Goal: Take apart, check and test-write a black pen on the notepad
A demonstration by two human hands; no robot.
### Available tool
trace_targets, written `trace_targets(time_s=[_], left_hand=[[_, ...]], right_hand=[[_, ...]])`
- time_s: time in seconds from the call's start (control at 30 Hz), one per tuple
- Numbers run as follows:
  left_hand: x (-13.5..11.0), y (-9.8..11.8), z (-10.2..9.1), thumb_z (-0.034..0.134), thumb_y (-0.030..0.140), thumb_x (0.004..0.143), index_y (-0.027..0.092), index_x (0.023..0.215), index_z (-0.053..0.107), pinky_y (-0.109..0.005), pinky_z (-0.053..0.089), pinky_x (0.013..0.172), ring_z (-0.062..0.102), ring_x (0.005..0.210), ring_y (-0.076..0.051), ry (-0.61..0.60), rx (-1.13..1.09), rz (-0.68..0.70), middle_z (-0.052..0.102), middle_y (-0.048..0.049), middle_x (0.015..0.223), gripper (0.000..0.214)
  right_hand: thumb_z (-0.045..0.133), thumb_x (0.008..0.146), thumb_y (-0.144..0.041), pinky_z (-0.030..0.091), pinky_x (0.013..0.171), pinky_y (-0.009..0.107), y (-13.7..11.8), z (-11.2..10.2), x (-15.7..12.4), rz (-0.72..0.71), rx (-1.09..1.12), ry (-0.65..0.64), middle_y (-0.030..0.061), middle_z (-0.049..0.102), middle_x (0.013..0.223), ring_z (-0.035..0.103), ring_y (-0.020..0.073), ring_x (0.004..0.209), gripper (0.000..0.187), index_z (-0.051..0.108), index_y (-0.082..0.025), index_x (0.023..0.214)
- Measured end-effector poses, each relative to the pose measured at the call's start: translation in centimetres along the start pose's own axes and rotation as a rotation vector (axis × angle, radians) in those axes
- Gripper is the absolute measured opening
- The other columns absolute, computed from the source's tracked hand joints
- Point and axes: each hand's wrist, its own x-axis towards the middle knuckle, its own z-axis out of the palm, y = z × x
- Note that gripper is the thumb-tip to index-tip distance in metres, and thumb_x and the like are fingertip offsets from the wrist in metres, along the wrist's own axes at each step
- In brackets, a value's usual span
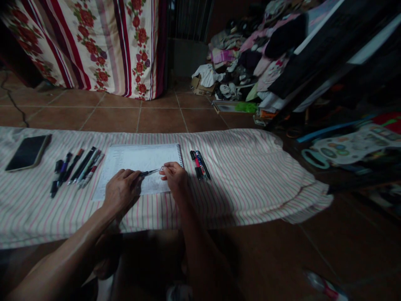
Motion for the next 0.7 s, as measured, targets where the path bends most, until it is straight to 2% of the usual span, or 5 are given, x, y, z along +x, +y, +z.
trace_targets(time_s=[0.2, 0.3, 0.47, 0.7], left_hand=[[-0.1, -0.2, 0.2, 0.036, 0.03, 0.09, 0.019, 0.097, 0.063, -0.033, 0.04, 0.069, 0.053, 0.082, -0.023, 0.011, 0.001, 0.006, 0.065, -0.007, 0.084, 0.03], [-0.1, -0.2, 0.2, 0.036, 0.03, 0.09, 0.019, 0.096, 0.063, -0.033, 0.04, 0.068, 0.053, 0.082, -0.024, 0.009, 0.013, 0.005, 0.064, -0.0069, 0.084, 0.03], [-0.1, -0.2, 0.1, 0.036, 0.03, 0.09, 0.02, 0.095, 0.063, -0.033, 0.04, 0.068, 0.053, 0.082, -0.023, -0.001, 0.01, 0.003, 0.064, -0.0072, 0.083, 0.03], [-0.1, -0.2, 0.1, 0.035, 0.03, 0.09, 0.019, 0.095, 0.063, -0.034, 0.039, 0.068, 0.053, 0.082, -0.024, 0.006, 0.014, 0.006, 0.064, -0.0073, 0.082, 0.03]], right_hand=[[0.052, 0.071, -0.028, 0.044, 0.043, 0.02, -0.4, -0.8, -0.2, -0.08, -0.196, -0.024, 0.0029, 0.068, 0.069, 0.068, 0.0178, 0.068, 0.018, 0.06, -0.017, 0.083], [0.05, 0.074, -0.028, 0.049, 0.053, 0.024, -0.7, -1.2, -0.5, -0.134, -0.346, -0.048, 0.0024, 0.069, 0.074, 0.068, 0.0179, 0.073, 0.02, 0.063, -0.02, 0.087], [0.052, 0.075, -0.028, 0.051, 0.072, 0.03, -1.1, -1.1, -0.7, -0.219, -0.486, 0.04, 0.0031, 0.07, 0.08, 0.066, 0.0182, 0.078, 0.018, 0.066, -0.022, 0.084], [0.054, 0.078, -0.03, 0.049, 0.072, 0.03, -1.0, -0.8, -0.8, -0.261, -0.605, 0.073, 0.0025, 0.071, 0.079, 0.065, 0.0187, 0.077, 0.014, 0.066, -0.024, 0.081]])
